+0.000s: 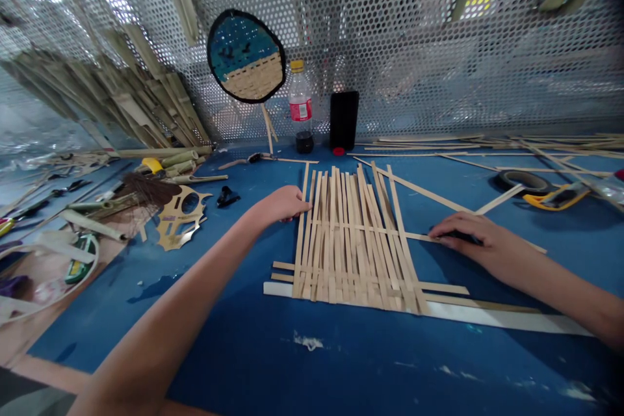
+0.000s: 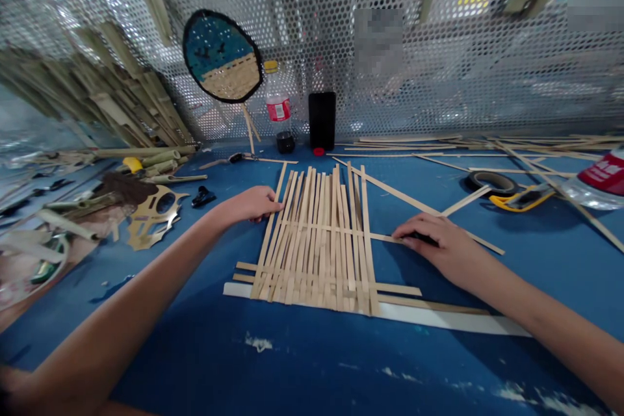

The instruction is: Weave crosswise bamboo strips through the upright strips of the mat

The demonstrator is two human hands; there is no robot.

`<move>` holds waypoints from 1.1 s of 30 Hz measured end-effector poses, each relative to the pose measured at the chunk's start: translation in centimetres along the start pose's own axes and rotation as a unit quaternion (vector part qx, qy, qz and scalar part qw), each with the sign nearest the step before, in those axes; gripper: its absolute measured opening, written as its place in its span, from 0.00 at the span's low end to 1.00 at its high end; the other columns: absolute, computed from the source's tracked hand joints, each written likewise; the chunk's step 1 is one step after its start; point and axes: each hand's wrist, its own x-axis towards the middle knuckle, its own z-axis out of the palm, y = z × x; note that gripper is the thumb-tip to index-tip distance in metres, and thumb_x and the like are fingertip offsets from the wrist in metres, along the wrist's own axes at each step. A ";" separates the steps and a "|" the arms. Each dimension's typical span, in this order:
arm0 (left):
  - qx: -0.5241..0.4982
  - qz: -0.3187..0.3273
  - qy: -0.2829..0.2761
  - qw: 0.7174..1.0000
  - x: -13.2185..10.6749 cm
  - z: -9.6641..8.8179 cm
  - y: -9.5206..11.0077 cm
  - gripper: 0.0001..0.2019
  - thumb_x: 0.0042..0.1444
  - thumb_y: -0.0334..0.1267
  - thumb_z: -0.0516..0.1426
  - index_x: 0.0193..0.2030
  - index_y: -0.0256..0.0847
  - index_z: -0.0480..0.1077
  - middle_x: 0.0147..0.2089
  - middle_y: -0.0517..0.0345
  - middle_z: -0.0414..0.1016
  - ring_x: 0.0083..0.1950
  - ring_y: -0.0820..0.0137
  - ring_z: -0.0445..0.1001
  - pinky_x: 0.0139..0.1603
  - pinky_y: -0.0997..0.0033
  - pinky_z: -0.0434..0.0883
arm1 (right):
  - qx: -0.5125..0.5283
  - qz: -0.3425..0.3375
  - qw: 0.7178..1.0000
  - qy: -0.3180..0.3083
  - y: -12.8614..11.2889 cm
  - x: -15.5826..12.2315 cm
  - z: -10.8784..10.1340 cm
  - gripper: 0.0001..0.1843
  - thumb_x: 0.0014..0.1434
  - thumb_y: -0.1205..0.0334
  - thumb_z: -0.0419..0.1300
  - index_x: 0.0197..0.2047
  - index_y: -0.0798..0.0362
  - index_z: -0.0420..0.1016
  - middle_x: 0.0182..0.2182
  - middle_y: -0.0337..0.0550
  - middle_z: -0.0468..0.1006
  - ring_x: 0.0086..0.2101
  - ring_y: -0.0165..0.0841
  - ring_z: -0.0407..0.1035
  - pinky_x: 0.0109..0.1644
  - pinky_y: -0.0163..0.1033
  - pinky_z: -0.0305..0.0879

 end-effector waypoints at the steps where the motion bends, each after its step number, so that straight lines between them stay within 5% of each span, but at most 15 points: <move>1: 0.003 0.010 -0.001 1.000 0.1 0.0 -0.1 0.14 0.69 0.47 0.58 0.39 0.37 0.71 0.33 0.59 0.71 0.28 0.75 0.69 0.29 0.75 0.71 | 0.001 0.003 1.000 0.001 -0.2 0.0 -0.1 0.23 0.63 0.37 0.52 0.41 0.43 0.81 0.43 0.49 0.79 0.45 0.44 0.74 0.50 0.53 0.71; 9: 0.022 0.031 0.011 0.999 0.6 0.0 -0.3 0.13 0.68 0.46 0.60 0.39 0.37 0.71 0.34 0.59 0.72 0.30 0.74 0.70 0.31 0.73 0.72 | 0.023 0.023 0.999 -0.018 -0.3 0.3 -0.9 0.29 0.57 0.28 0.54 0.37 0.43 0.82 0.41 0.49 0.80 0.42 0.44 0.76 0.50 0.53 0.73; 24: 0.059 -0.035 0.025 0.997 -2.0 -0.2 3.3 0.16 0.70 0.50 0.57 0.42 0.37 0.72 0.35 0.58 0.73 0.30 0.73 0.71 0.33 0.71 0.73 | -0.044 0.004 0.999 0.001 0.1 0.2 0.7 0.20 0.64 0.41 0.52 0.43 0.39 0.82 0.45 0.46 0.79 0.48 0.48 0.70 0.54 0.59 0.66; 33: 0.128 -0.073 0.066 0.987 -2.6 0.0 3.5 0.19 0.68 0.51 0.58 0.52 0.36 0.70 0.45 0.52 0.73 0.41 0.66 0.75 0.44 0.61 0.76 | -0.034 0.004 0.999 -0.002 0.2 0.1 0.6 0.23 0.65 0.37 0.51 0.43 0.40 0.82 0.45 0.48 0.78 0.48 0.47 0.70 0.55 0.58 0.65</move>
